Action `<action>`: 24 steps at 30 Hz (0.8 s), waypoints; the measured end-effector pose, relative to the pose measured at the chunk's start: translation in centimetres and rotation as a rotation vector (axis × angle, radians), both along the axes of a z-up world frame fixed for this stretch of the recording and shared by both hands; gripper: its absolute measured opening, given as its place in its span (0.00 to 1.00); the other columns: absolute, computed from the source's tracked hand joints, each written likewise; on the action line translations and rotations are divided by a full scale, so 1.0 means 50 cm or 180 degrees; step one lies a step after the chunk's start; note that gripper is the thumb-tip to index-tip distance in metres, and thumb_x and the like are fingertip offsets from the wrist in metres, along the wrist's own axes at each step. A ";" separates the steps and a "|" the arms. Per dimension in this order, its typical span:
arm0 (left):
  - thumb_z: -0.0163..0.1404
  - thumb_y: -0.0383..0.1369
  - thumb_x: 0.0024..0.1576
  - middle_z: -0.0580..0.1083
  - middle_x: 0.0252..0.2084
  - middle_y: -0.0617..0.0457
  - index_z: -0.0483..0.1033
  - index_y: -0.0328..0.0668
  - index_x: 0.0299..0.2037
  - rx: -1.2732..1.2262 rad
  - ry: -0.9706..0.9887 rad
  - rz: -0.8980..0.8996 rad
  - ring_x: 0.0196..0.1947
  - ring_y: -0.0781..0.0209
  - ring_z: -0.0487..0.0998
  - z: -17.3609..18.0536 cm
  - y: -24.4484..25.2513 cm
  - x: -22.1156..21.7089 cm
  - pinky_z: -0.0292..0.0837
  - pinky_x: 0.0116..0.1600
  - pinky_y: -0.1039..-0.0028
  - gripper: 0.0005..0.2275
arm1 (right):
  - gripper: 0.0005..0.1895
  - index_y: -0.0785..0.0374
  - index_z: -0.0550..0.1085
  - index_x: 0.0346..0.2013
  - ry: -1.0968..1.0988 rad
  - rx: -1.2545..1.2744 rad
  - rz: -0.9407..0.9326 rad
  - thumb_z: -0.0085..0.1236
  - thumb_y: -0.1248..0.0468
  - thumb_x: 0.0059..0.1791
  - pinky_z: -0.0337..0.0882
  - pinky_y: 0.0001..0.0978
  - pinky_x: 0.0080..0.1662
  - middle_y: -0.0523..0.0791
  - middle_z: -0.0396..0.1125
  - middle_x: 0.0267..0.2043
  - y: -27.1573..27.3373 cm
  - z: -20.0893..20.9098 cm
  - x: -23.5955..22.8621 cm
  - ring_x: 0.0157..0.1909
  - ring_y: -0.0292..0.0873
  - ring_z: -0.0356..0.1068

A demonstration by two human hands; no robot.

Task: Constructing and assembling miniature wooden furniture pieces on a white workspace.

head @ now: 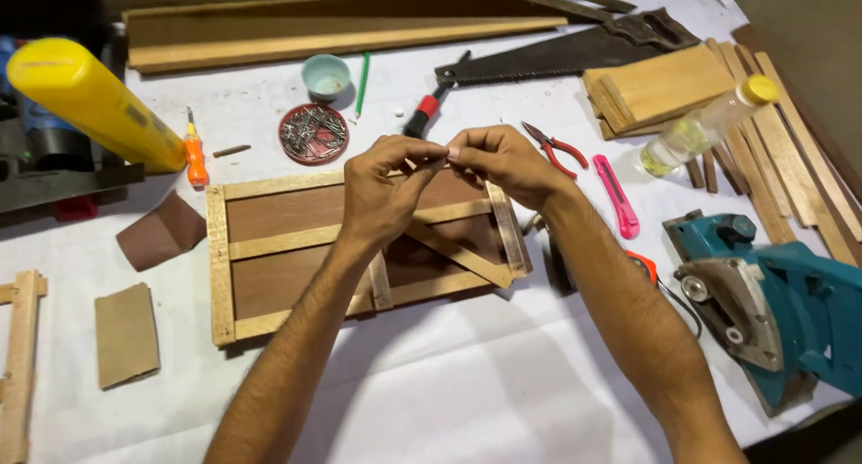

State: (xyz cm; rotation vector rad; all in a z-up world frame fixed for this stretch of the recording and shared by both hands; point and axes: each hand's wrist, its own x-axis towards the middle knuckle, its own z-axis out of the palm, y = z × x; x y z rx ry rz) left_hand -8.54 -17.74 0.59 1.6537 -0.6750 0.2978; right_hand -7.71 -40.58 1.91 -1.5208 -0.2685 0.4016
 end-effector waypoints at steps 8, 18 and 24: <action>0.55 0.23 0.62 0.79 0.43 0.50 0.79 0.37 0.45 -0.0268 0.0064 -0.0307 0.44 0.63 0.85 0.002 -0.066 -0.154 0.84 0.51 0.75 0.05 | 0.11 0.64 0.78 0.43 -0.0341 -0.0849 -0.0389 0.60 0.59 0.54 0.64 0.21 0.32 0.39 0.70 0.33 -0.112 0.061 -0.215 0.30 0.29 0.65; 0.57 0.29 0.59 0.82 0.43 0.48 0.81 0.41 0.43 0.0719 0.0396 -0.0281 0.43 0.62 0.85 -0.075 -0.106 -0.205 0.84 0.49 0.73 0.05 | 0.28 0.70 0.70 0.54 -0.0475 -0.4073 -0.1186 0.65 0.51 0.50 0.75 0.45 0.41 0.54 0.73 0.39 -0.184 -0.075 -0.331 0.41 0.51 0.76; 0.56 0.31 0.60 0.82 0.41 0.49 0.82 0.41 0.42 0.1160 0.0513 -0.0534 0.42 0.62 0.84 -0.136 -0.117 -0.183 0.83 0.47 0.70 0.05 | 0.41 0.82 0.54 0.60 -0.0505 -0.4344 -0.1046 0.64 0.58 0.46 0.79 0.45 0.41 0.64 0.69 0.38 -0.181 -0.136 -0.302 0.41 0.58 0.76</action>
